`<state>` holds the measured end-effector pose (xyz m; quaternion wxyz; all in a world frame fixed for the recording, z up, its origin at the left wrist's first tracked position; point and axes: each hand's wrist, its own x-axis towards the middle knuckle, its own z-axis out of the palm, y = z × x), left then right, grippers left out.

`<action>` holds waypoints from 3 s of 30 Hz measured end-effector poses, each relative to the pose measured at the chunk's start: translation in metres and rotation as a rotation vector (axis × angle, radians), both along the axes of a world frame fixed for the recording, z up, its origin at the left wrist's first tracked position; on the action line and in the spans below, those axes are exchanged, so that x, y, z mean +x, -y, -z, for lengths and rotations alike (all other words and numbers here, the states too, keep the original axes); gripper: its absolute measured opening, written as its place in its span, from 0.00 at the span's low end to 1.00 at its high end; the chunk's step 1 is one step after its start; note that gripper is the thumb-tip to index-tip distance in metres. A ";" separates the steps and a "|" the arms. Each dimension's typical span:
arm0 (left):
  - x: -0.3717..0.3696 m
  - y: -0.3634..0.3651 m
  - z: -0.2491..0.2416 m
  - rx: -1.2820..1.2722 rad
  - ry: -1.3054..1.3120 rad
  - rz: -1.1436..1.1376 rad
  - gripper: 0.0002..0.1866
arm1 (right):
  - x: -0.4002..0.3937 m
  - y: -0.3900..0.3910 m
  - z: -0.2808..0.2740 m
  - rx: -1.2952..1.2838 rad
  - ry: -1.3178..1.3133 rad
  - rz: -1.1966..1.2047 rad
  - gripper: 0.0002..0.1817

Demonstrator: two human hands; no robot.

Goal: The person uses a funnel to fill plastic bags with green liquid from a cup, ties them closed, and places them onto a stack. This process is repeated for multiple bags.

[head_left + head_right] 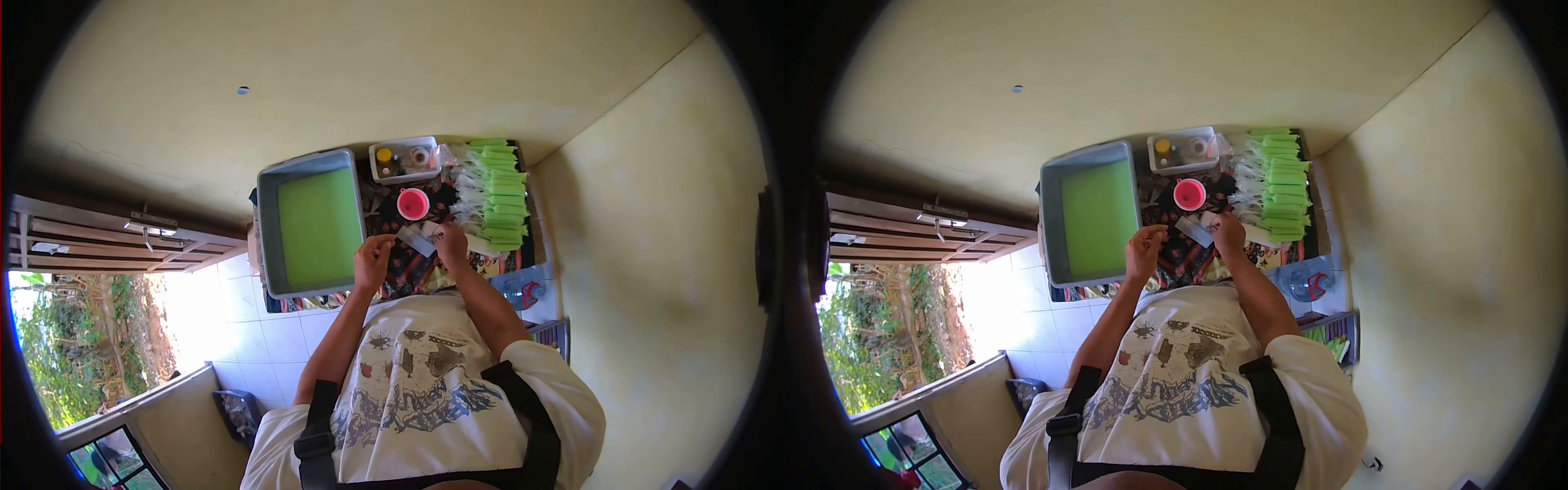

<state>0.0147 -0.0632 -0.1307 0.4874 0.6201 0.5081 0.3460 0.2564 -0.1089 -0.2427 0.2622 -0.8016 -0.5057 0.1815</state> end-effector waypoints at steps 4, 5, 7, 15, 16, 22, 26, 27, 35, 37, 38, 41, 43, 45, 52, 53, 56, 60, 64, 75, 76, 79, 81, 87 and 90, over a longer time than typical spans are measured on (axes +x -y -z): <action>-0.008 -0.012 -0.002 0.059 0.037 0.105 0.11 | -0.001 0.001 -0.004 0.067 0.020 0.044 0.06; -0.008 -0.014 -0.001 0.052 0.040 0.121 0.11 | -0.003 0.003 -0.001 0.129 0.025 0.067 0.07; -0.006 -0.014 0.003 0.059 0.047 0.151 0.11 | -0.006 0.009 -0.004 0.246 0.040 0.108 0.08; 0.005 -0.021 -0.038 0.109 -0.005 0.269 0.11 | -0.021 0.037 -0.061 0.503 -0.193 0.270 0.08; 0.008 -0.022 -0.038 0.127 0.011 0.295 0.11 | -0.021 0.038 -0.070 0.547 -0.239 0.289 0.07; 0.034 -0.028 -0.040 0.284 0.104 0.388 0.14 | -0.025 0.032 -0.137 0.573 -0.418 0.175 0.09; 0.054 -0.031 -0.051 0.357 0.126 0.358 0.13 | -0.027 0.012 -0.162 0.582 -0.630 0.118 0.10; 0.056 -0.031 -0.058 0.340 0.141 0.333 0.13 | -0.026 0.008 -0.168 0.563 -0.644 0.084 0.11; 0.038 -0.027 -0.079 0.195 -0.027 0.175 0.11 | -0.028 0.000 -0.193 0.420 -0.678 -0.109 0.18; 0.029 -0.024 -0.076 0.144 0.042 0.156 0.11 | -0.032 -0.005 -0.191 0.427 -0.706 -0.139 0.18; 0.024 -0.022 -0.075 0.107 0.110 0.146 0.12 | -0.032 -0.006 -0.191 0.389 -0.698 -0.152 0.18; 0.010 -0.018 -0.059 0.110 0.140 0.074 0.11 | -0.034 -0.012 -0.183 0.334 -0.643 -0.226 0.19; 0.004 -0.013 -0.059 0.104 0.114 -0.001 0.10 | -0.030 -0.019 -0.164 0.345 -0.483 -0.279 0.20; 0.001 -0.009 -0.066 0.052 0.104 -0.087 0.11 | -0.023 -0.030 -0.142 0.384 -0.209 -0.316 0.21; -0.007 -0.002 -0.069 0.021 -0.054 -0.222 0.13 | -0.021 -0.053 -0.069 0.157 0.122 -0.359 0.10; -0.008 -0.003 -0.064 0.038 -0.053 -0.224 0.13 | -0.021 -0.055 -0.060 0.154 0.105 -0.351 0.09; -0.006 -0.001 -0.064 0.036 -0.043 -0.226 0.13 | -0.021 -0.055 -0.054 0.166 0.078 -0.322 0.07; -0.004 0.002 -0.059 0.049 0.035 -0.193 0.11 | -0.020 -0.054 -0.067 0.365 0.058 -0.260 0.07; -0.002 -0.002 -0.065 0.018 0.043 -0.181 0.09 | -0.010 -0.053 -0.092 0.535 -0.171 -0.100 0.07; -0.004 -0.012 -0.109 0.130 0.050 -0.082 0.06 | -0.035 -0.004 -0.281 0.787 -0.203 -0.227 0.05; -0.003 -0.014 -0.109 0.146 0.050 -0.066 0.06 | -0.039 -0.004 -0.286 0.787 -0.146 -0.246 0.06; -0.004 -0.017 -0.109 0.185 0.058 -0.035 0.06 | -0.049 -0.003 -0.286 0.760 -0.079 -0.259 0.08; -0.006 -0.018 -0.110 0.203 0.074 -0.038 0.06 | -0.055 -0.002 -0.284 0.757 -0.064 -0.237 0.08; -0.020 -0.022 -0.104 0.230 0.116 -0.012 0.07 | -0.067 -0.005 -0.287 0.793 -0.017 -0.299 0.08; -0.027 -0.024 -0.099 0.233 0.118 -0.011 0.06 | -0.075 -0.005 -0.289 0.766 -0.040 -0.253 0.08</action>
